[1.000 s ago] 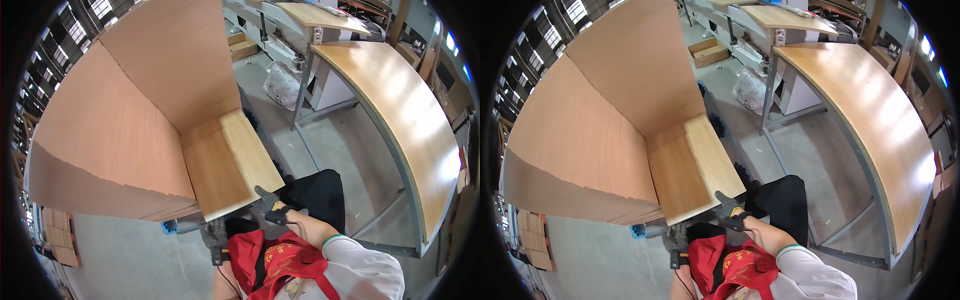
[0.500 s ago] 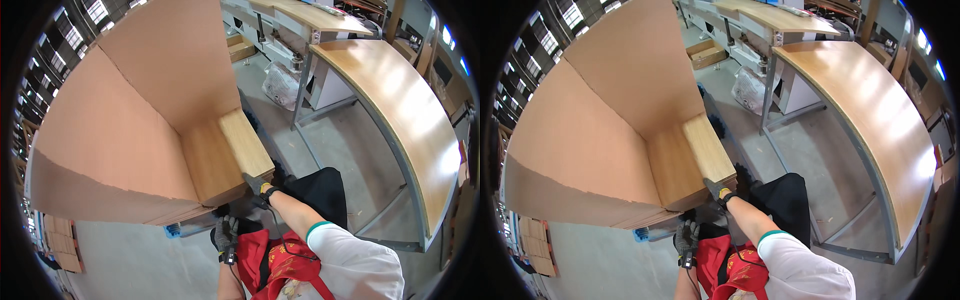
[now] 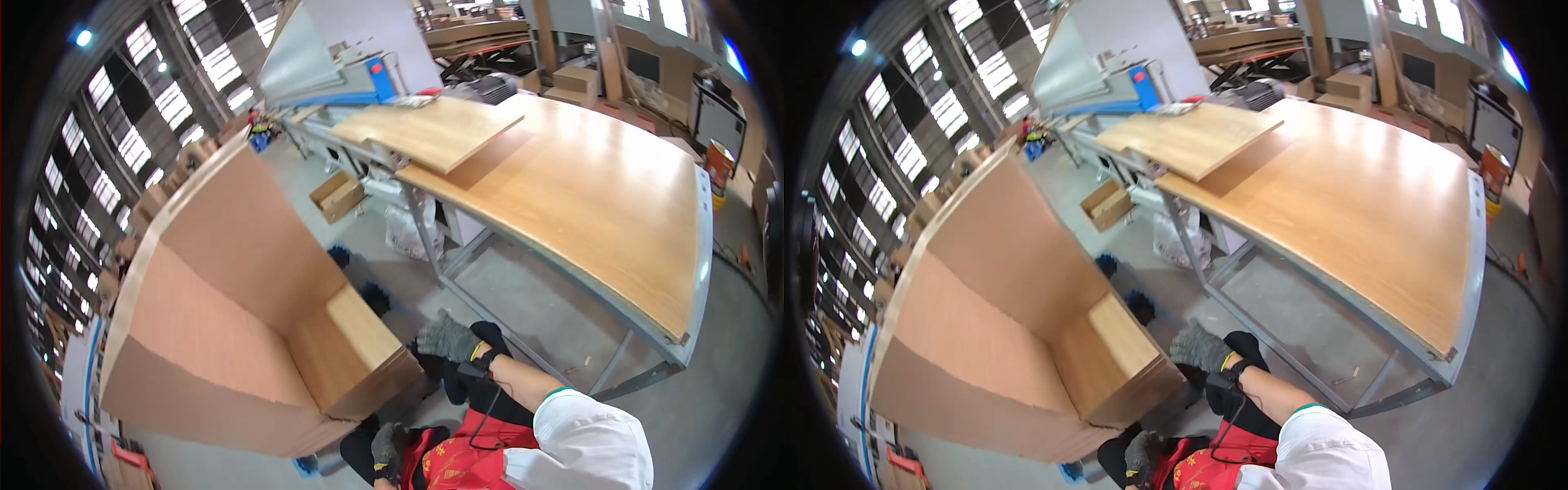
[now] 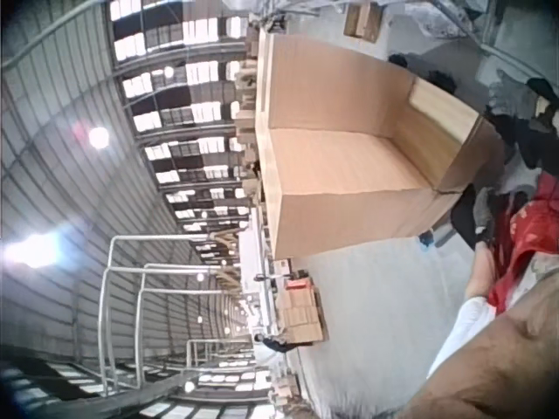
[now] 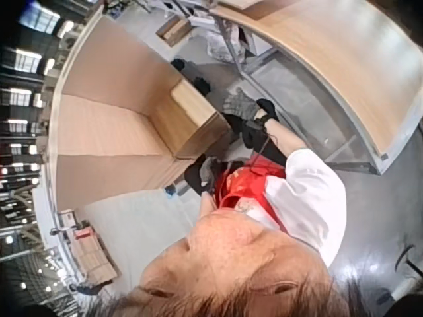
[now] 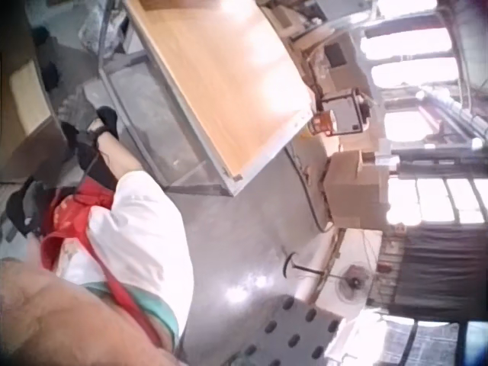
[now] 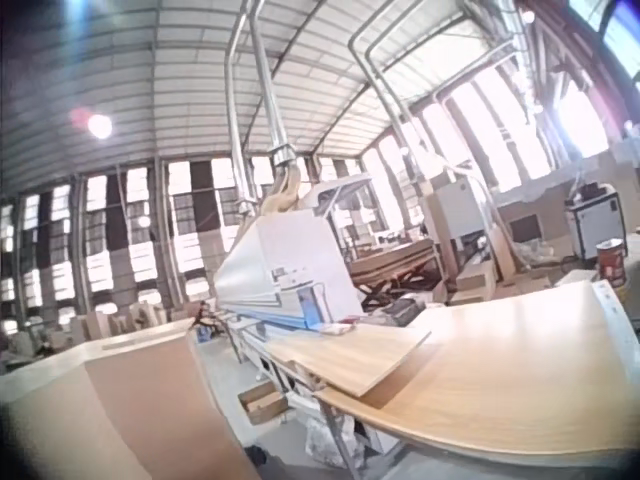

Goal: The person repeatedly picks up rectangular wooden panels from a stack on a pallet and places them onto a metal workbench. The person handles the panels one at a time, moving them from the source stack to the destination table throughout the clip.

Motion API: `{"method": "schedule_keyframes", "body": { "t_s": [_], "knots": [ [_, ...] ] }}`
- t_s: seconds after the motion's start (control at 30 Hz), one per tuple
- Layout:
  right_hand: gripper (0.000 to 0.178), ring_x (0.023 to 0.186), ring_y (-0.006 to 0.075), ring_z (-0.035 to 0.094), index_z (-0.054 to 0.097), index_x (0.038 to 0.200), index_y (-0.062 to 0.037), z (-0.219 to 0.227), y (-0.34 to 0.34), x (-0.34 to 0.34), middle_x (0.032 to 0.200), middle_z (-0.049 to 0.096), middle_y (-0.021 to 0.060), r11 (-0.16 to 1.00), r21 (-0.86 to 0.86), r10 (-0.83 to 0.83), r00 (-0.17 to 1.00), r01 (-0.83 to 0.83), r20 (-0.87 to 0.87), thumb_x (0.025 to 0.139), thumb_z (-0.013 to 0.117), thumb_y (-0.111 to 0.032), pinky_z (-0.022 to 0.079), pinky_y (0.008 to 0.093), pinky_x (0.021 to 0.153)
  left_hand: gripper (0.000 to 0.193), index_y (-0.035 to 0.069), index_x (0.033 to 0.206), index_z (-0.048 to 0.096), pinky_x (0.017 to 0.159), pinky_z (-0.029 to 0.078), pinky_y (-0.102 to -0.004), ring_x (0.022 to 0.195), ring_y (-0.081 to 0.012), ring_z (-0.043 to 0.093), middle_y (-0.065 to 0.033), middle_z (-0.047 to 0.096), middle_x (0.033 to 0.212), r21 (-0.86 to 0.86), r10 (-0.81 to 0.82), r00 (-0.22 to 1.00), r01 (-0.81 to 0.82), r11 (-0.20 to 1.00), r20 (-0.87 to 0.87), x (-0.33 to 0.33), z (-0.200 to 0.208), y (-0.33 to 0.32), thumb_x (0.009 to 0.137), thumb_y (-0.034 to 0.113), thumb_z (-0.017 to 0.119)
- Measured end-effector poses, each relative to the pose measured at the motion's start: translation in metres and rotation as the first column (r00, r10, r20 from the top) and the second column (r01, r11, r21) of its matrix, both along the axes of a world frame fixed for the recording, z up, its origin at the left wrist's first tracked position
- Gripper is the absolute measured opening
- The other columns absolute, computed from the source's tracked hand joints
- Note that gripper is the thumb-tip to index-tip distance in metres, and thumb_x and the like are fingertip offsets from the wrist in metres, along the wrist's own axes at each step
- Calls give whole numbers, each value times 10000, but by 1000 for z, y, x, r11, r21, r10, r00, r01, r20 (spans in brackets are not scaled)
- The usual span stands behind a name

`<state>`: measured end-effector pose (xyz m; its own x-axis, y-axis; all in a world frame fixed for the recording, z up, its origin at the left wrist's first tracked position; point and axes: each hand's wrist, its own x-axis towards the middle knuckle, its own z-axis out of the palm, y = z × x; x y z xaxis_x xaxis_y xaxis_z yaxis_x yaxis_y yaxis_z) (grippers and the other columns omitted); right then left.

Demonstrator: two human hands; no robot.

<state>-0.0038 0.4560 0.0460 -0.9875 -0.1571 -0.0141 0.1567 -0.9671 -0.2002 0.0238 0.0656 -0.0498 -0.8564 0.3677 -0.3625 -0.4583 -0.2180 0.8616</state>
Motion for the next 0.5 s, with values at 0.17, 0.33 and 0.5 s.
{"method": "schedule_keyframes", "body": {
  "t_s": [0.17, 0.33, 0.5],
  "knots": [
    [528, 1236, 323, 538, 610, 1160, -46, 60, 134, -4, 1251, 591, 158, 893, 104, -420, 893, 438, -158, 990, 487, -531, 404, 492, 1094, 98, 20, 938, 608, 796, 542, -333, 885, -217, 651, -84, 658, 942, -635, -478, 815, 185, 750, -327, 24, 117, 74, 917, 116, 601],
    [654, 1095, 290, 622, 587, 1182, -22, 140, 161, -36, 1162, 650, 158, 844, 79, -518, 845, 530, -130, 917, 559, -619, 498, 431, 975, 164, 39, 1045, 607, 848, 548, -354, 930, -224, 656, -95, 659, 1023, -154, -384, 896, 357, 922, -221, -15, 109, 76, 917, 141, 620],
    [494, 759, 206, 693, 602, 1119, 17, 160, 173, -43, 913, 689, 127, 380, 414, -912, 411, 827, 17, 974, 575, -455, 578, 371, 690, 277, 87, 1124, 614, 1011, 457, -500, 1072, -331, 594, -138, 621, 1126, 118, -194, 948, 169, 979, 250, -35, 173, 187, 947, 296, 569]
  ]
}}
